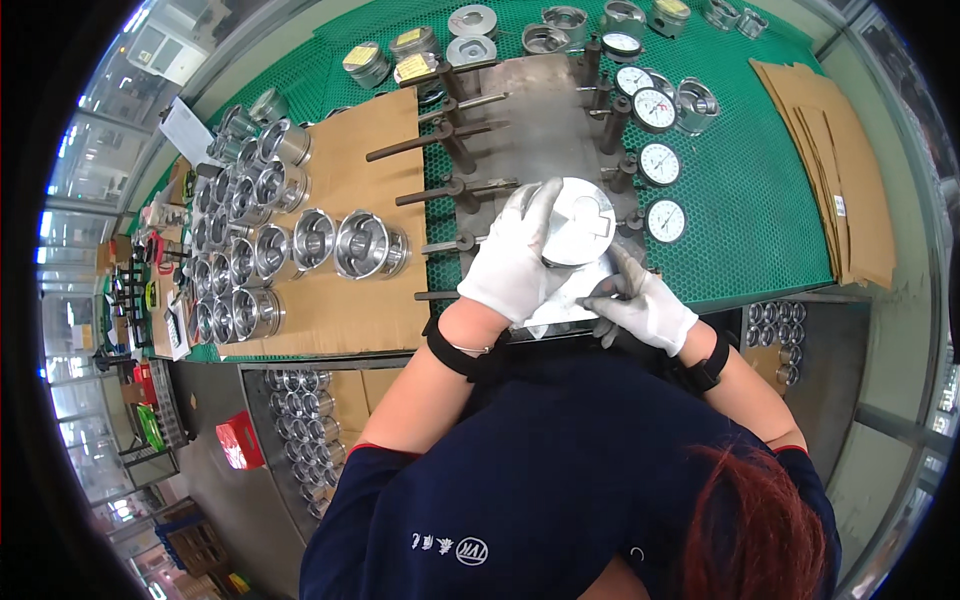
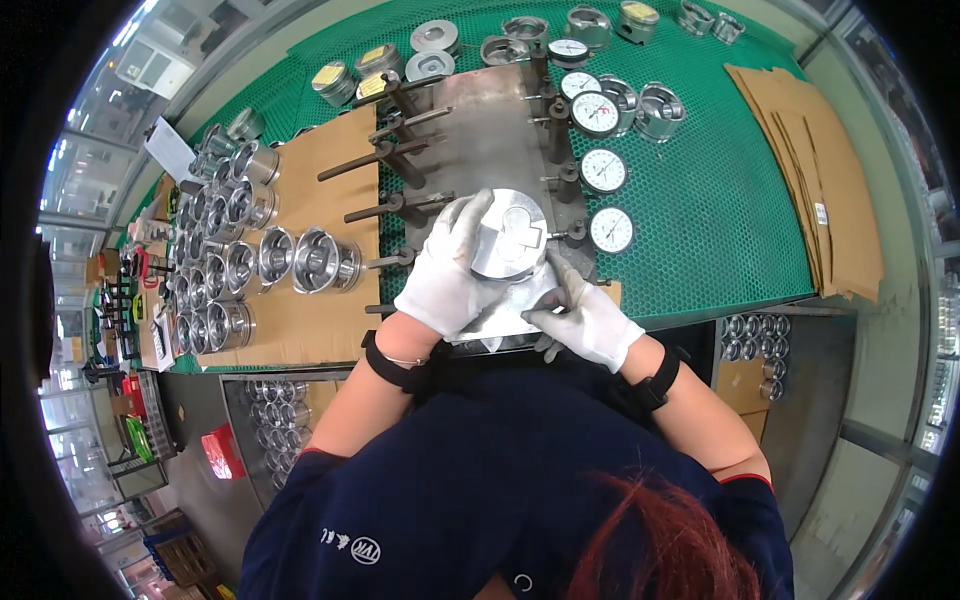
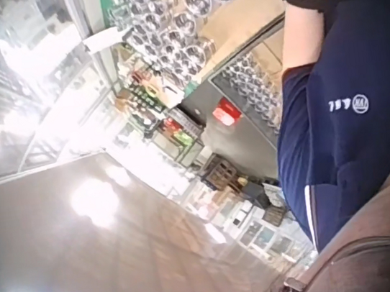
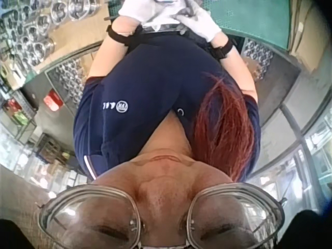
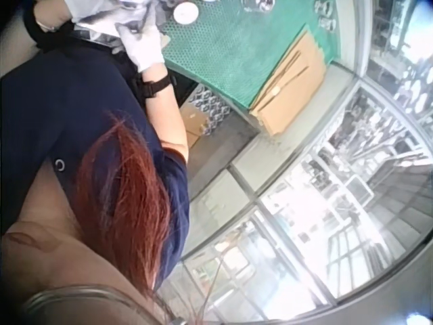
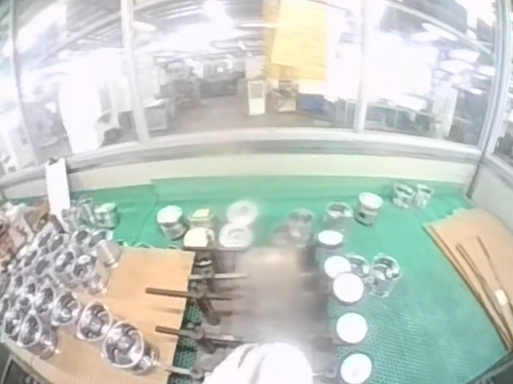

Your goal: The person picks up shiny metal cylindrical parts from a tray and places them into a jig on a green workbench. They then use a white cloth to wipe the top surface of each part while it is held in the jig. The person repeats this process for multiple parts, moving them between the tray and the jig.

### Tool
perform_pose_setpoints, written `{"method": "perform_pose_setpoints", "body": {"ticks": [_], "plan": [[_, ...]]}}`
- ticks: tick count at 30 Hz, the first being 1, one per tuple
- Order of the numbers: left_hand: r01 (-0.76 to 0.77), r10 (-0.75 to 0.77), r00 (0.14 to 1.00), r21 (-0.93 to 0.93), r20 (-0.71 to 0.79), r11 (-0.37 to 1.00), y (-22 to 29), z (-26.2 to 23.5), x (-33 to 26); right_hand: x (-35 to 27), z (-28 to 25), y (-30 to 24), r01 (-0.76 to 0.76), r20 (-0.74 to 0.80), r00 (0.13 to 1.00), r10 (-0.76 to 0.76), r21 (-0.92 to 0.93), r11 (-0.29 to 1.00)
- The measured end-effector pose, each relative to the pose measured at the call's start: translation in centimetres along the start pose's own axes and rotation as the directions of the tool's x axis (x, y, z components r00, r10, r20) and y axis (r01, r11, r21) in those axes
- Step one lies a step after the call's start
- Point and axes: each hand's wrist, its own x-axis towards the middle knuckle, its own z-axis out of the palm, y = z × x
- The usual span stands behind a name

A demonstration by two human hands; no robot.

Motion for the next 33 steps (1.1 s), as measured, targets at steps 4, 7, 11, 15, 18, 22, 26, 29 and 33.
{"method": "perform_pose_setpoints", "body": {"ticks": [4,7,11,15,18,22,26,29,33], "plan": [[0.008,-0.007,1.000,-0.008,0.022,1.000,0.3,-0.3,0.2,0.4,-0.3,1.0,0.049,-0.019,0.999,-0.050,-0.048,0.998],[0.015,-0.015,1.000,-0.004,0.007,1.000,0.4,-0.2,0.1,0.4,-0.2,0.9,0.045,-0.019,0.999,-0.046,-0.041,0.998],[-0.008,0.008,1.000,0.013,-0.005,1.000,0.3,0.0,0.1,0.3,-0.1,0.6,0.035,-0.031,0.999,-0.037,-0.059,0.998],[-0.002,0.002,1.000,0.037,-0.005,0.999,0.4,0.1,0.2,0.4,-0.2,0.7,0.035,-0.039,0.999,-0.038,-0.074,0.997],[-0.018,0.018,0.999,0.000,-0.046,1.000,0.3,0.1,0.0,-0.2,-0.2,-0.9,-0.037,-0.008,0.999,0.036,-0.101,0.994],[0.350,-0.305,0.936,-0.386,0.173,0.854,3.9,-2.0,-0.3,-1.8,-0.4,-1.5,0.280,-0.102,0.822,-0.560,-0.784,0.554],[0.232,-0.170,0.972,-0.739,0.159,0.633,6.6,-5.3,-1.1,-4.5,-5.1,-4.0,0.467,-0.122,0.869,-0.480,-0.121,0.876],[0.180,-0.236,0.933,-0.216,-0.273,0.960,2.3,-6.4,-0.9,-5.1,-11.4,-1.6,0.534,-0.350,0.765,-0.541,-0.125,0.836],[0.548,-0.414,0.822,0.342,-0.392,0.763,-5.4,-10.3,-4.3,-3.1,-19.5,-2.1,0.395,-0.747,0.576,-0.333,-0.103,0.913]]}}
